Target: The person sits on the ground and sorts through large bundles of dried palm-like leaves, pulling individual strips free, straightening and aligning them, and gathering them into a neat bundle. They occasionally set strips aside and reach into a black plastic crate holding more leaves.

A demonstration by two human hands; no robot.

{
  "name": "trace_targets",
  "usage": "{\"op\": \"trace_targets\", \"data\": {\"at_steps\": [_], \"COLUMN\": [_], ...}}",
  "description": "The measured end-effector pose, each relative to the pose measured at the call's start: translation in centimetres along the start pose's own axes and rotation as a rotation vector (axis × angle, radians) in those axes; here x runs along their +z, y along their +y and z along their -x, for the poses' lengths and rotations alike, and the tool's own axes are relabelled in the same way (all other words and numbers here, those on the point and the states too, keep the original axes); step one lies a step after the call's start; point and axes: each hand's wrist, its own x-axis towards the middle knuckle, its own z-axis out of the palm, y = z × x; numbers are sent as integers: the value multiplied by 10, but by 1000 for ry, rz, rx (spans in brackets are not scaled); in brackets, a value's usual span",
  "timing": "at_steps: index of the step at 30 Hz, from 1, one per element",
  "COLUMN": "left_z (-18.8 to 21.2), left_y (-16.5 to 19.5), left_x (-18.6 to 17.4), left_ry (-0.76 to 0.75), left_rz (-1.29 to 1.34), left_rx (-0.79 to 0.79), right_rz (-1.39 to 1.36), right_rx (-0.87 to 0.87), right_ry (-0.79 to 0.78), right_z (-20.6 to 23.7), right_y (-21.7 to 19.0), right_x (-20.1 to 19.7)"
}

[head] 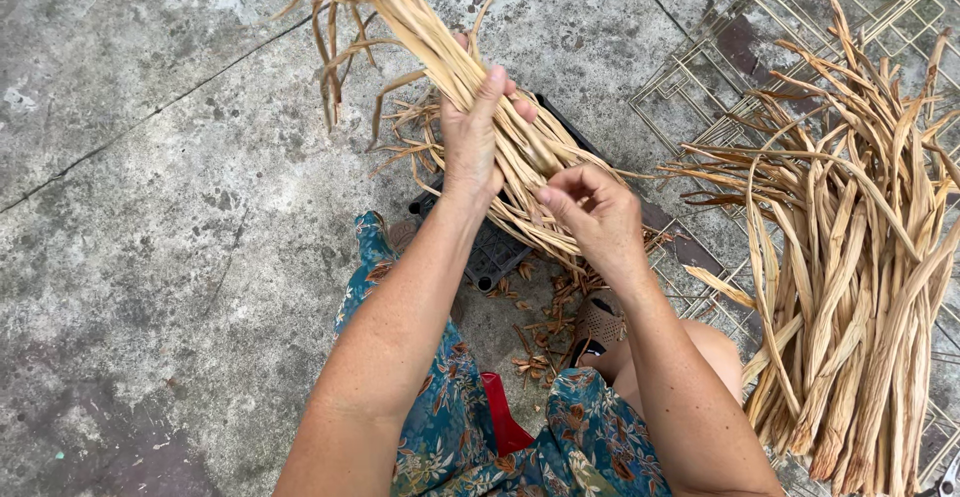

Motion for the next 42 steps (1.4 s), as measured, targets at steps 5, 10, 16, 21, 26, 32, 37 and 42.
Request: {"op": "trace_targets", "data": {"at_steps": [5,10,16,21,26,32,37,42], "left_z": [16,24,6,-16,-15,7,2,6], "left_y": [-20,-36,-23,2,6,-15,7,7], "left_x": [6,13,4,-24,-26,1,-8,-10], "left_ry": [-115,-140,32,78,48,1,28,33], "left_rz": [-58,-82,-57,284,409,241,320,350], "left_rx": [-94,-154,-223,-228,-161,-107,-104,-136], "right_rz": [63,227,158,-452,-936,-1186,-1108,-1126], "right_rx": [-188,-268,-170,48,429,313,320,227], "right_ry": [198,224,156,192,252,181,223,173], "right_z": [-3,-7,-5,-13,-19,-25,-30,-19], "right_y": [-11,-13,2,24,30,34,44,39], "right_x": [-9,1,-5,-10,10,19,16,31]}}
